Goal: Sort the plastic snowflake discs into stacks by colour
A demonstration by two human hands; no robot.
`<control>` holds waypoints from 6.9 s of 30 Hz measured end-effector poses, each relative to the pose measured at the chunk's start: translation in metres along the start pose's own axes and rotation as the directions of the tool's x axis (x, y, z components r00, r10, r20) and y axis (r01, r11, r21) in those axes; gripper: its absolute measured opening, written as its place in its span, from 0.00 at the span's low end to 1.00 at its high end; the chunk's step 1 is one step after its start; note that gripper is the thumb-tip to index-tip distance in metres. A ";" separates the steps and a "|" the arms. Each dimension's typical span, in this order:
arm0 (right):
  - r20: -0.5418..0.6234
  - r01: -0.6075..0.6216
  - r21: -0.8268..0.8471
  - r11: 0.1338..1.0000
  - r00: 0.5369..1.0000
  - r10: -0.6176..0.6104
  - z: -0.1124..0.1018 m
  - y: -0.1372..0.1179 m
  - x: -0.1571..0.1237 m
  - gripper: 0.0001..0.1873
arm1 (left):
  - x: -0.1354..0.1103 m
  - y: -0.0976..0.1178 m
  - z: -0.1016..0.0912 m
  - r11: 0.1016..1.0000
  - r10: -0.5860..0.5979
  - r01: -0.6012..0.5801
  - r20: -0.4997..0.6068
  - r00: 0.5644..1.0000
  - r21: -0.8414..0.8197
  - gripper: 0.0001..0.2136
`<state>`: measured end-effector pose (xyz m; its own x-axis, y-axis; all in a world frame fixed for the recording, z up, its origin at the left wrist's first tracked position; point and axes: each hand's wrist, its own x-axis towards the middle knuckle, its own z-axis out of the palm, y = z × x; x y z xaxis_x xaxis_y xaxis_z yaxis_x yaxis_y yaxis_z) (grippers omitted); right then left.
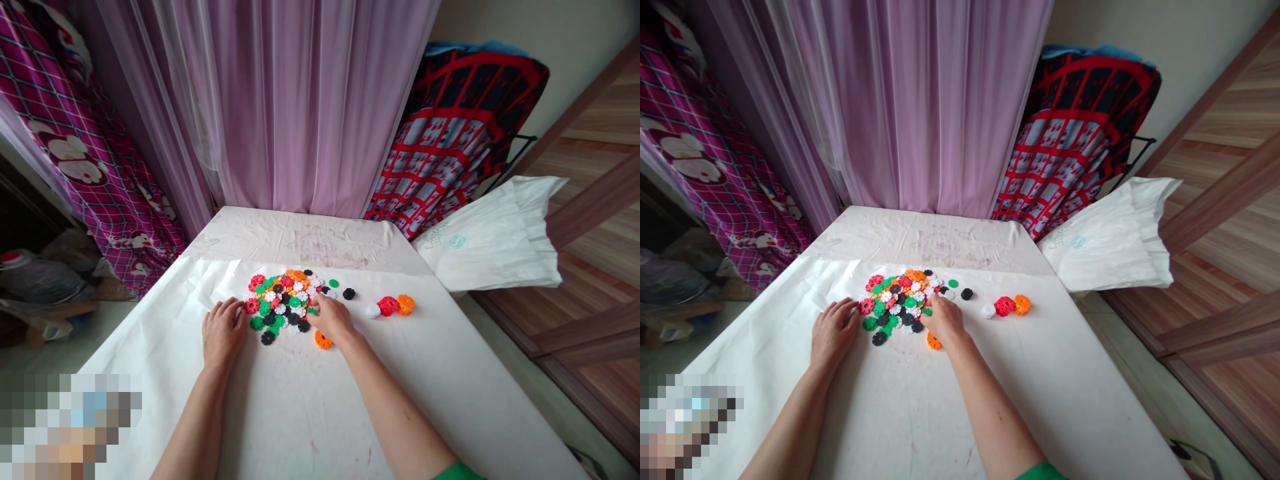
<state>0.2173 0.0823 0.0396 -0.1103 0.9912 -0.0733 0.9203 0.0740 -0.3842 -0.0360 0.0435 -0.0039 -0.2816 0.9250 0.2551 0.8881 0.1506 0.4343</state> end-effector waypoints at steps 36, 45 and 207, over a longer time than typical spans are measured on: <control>-0.035 0.097 -0.126 0.987 0.994 -0.102 -0.054 0.052 0.070 0.16 | 0.001 -0.001 0.000 0.999 -0.019 0.020 0.009 1.000 -0.040 0.18; 0.044 0.236 0.134 0.962 0.969 -0.244 -0.022 0.038 -0.045 0.42 | 0.001 0.002 -0.003 0.999 -0.025 0.027 0.049 0.998 -0.034 0.19; -0.461 0.325 0.068 0.943 0.849 -0.259 0.065 0.013 -0.114 0.08 | -0.113 0.023 0.003 0.963 0.230 -0.233 0.037 0.972 0.133 0.24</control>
<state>0.2171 -0.0373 -0.0168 -0.1591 0.8728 0.4614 0.8067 0.3844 -0.4490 0.0177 -0.0566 -0.0256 -0.0557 0.9471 0.3161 0.9695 -0.0243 0.2437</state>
